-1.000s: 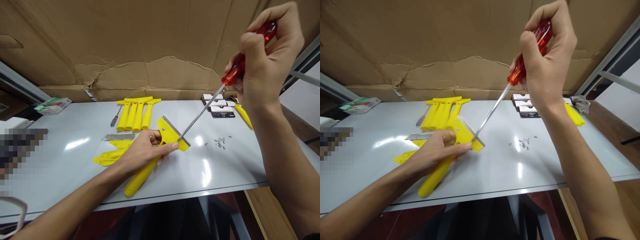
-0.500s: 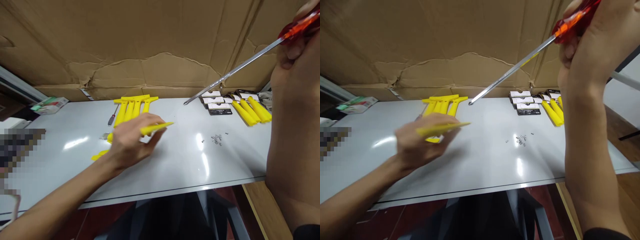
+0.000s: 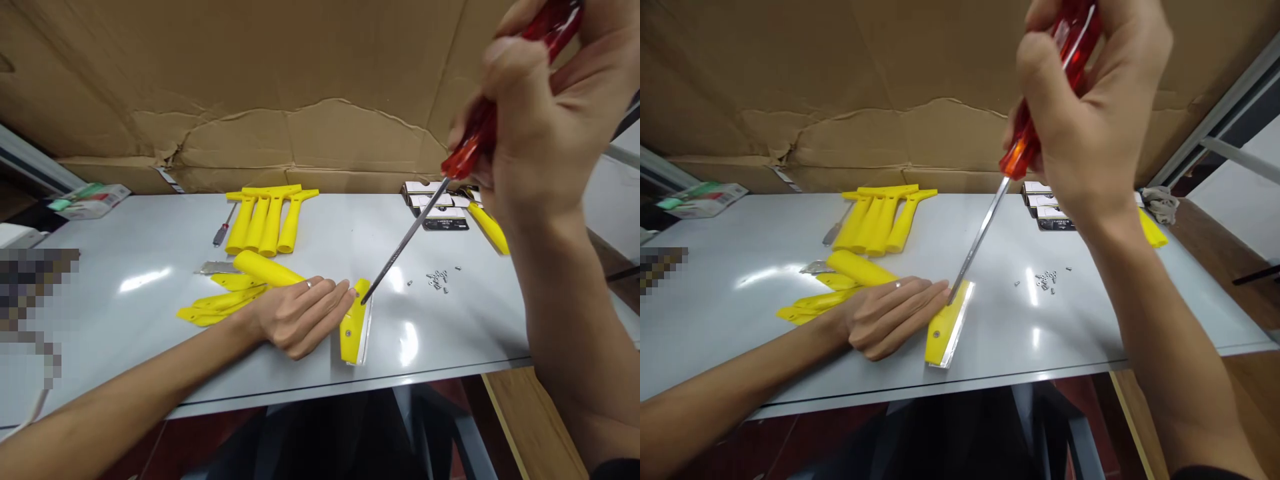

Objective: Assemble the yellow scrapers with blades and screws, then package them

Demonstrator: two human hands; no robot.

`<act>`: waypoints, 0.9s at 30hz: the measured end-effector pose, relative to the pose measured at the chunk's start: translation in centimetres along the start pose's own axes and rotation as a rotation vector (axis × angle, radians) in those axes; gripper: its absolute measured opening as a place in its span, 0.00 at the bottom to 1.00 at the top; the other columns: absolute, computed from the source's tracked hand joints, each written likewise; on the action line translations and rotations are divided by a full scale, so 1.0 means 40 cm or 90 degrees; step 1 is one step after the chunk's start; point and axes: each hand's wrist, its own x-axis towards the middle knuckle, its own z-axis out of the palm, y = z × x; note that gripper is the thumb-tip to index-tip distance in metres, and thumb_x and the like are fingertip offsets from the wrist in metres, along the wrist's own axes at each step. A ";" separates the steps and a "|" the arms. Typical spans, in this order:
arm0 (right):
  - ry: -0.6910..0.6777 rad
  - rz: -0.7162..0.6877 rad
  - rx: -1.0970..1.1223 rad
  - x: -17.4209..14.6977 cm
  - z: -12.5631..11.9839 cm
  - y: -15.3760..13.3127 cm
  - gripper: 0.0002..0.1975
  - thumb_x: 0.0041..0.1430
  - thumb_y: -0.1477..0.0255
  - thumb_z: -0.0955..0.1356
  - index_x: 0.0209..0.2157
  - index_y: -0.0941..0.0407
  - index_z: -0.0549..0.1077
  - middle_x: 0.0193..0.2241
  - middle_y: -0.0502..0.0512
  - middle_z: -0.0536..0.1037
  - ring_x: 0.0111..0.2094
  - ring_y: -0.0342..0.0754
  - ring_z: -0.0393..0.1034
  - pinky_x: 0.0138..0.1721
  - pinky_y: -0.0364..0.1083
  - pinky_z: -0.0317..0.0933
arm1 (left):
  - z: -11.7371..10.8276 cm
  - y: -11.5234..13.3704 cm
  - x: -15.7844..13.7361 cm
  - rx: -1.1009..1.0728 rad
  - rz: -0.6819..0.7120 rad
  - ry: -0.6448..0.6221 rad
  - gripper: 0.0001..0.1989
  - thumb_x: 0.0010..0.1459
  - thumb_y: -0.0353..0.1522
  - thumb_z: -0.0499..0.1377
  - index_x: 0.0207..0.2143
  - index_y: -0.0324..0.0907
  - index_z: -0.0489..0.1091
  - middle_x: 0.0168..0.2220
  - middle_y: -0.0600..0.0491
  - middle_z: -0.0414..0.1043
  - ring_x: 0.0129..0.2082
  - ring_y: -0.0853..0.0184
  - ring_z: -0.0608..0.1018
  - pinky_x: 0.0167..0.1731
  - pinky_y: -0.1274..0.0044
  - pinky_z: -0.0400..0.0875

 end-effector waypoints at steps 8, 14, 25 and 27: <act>-0.054 -0.054 -0.071 -0.049 0.036 -0.004 0.06 0.61 0.80 0.64 0.34 0.55 0.67 0.36 0.51 0.69 0.27 0.36 0.64 0.24 0.41 0.55 | 0.014 -0.003 0.000 -0.038 -0.032 -0.008 0.15 0.66 0.24 0.59 0.53 0.37 0.78 0.42 0.43 0.84 0.34 0.60 0.85 0.24 0.73 0.81; -0.057 -0.075 -0.063 -0.047 0.031 0.006 0.03 0.62 0.78 0.64 0.35 0.57 0.69 0.37 0.51 0.68 0.28 0.36 0.66 0.30 0.41 0.59 | 0.007 -0.005 0.010 -0.032 -0.024 0.005 0.12 0.65 0.23 0.60 0.48 0.34 0.79 0.41 0.42 0.84 0.34 0.61 0.84 0.23 0.73 0.78; -0.034 -0.080 -0.133 -0.051 0.026 -0.006 0.04 0.62 0.76 0.64 0.35 0.55 0.70 0.38 0.49 0.70 0.30 0.36 0.65 0.36 0.41 0.67 | 0.009 -0.004 0.008 -0.003 -0.034 0.006 0.12 0.66 0.23 0.56 0.48 0.35 0.78 0.39 0.43 0.84 0.32 0.62 0.83 0.24 0.73 0.79; -0.029 -0.092 -0.184 -0.051 0.024 -0.008 0.04 0.63 0.76 0.64 0.35 0.54 0.70 0.38 0.48 0.71 0.34 0.37 0.67 0.42 0.41 0.70 | 0.009 -0.002 0.002 -0.021 -0.053 0.007 0.13 0.67 0.24 0.58 0.51 0.36 0.78 0.40 0.43 0.84 0.33 0.61 0.83 0.24 0.73 0.78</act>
